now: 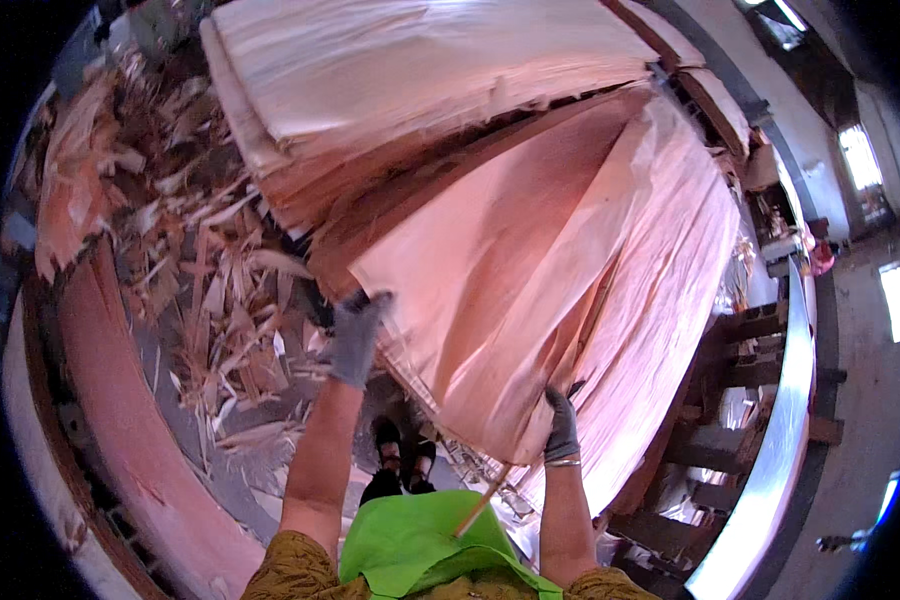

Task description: The person inspects and sorts thin wood veneer sheets by hand, picking them up from a pile, turning them over, and placing them onto a metal table while using a pen to mark certain spots.

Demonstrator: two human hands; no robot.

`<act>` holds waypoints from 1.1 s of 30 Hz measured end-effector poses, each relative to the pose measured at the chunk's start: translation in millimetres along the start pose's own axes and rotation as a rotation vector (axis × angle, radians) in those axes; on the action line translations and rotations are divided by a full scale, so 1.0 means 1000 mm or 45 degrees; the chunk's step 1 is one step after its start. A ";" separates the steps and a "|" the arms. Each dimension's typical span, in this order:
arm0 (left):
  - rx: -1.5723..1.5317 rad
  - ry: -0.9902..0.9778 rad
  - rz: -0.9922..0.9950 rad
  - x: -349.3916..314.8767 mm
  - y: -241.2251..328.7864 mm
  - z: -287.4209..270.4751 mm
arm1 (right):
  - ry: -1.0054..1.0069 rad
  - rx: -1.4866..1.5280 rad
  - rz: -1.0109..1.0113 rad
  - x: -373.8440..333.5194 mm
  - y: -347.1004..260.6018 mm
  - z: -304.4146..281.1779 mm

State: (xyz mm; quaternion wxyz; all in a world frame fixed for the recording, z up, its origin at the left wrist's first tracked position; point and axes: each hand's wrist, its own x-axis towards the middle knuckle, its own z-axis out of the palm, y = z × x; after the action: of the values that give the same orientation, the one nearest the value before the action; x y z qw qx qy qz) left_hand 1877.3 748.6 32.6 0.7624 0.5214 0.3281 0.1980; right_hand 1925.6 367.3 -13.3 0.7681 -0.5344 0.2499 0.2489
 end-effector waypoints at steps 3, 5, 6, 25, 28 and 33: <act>0.018 -0.307 0.016 -0.057 -0.001 0.045 | 0.106 -0.042 -0.153 -0.025 -0.014 -0.035; -0.011 -0.454 0.070 -0.103 -0.010 0.077 | 0.062 0.139 -0.115 -0.058 -0.036 -0.050; 0.201 -0.602 -0.042 -0.129 -0.005 0.097 | -0.042 0.152 -0.100 -0.066 -0.039 -0.090; 0.255 -1.810 -0.092 -0.518 0.028 0.186 | 0.522 -0.266 -0.669 -0.380 -0.045 -0.234; 0.451 -1.988 0.096 -0.543 0.037 0.183 | 0.521 -0.138 -0.740 -0.424 -0.033 -0.251; 0.448 -2.153 0.078 -0.578 0.007 0.167 | 0.602 -0.208 -0.701 -0.490 -0.025 -0.267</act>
State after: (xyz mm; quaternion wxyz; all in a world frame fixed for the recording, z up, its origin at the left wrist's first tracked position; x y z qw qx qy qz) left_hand 1587.1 268.0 249.2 0.6533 0.6126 -0.3376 -0.2897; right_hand 1542.6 51.3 241.3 0.6822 -0.6838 0.2467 -0.0784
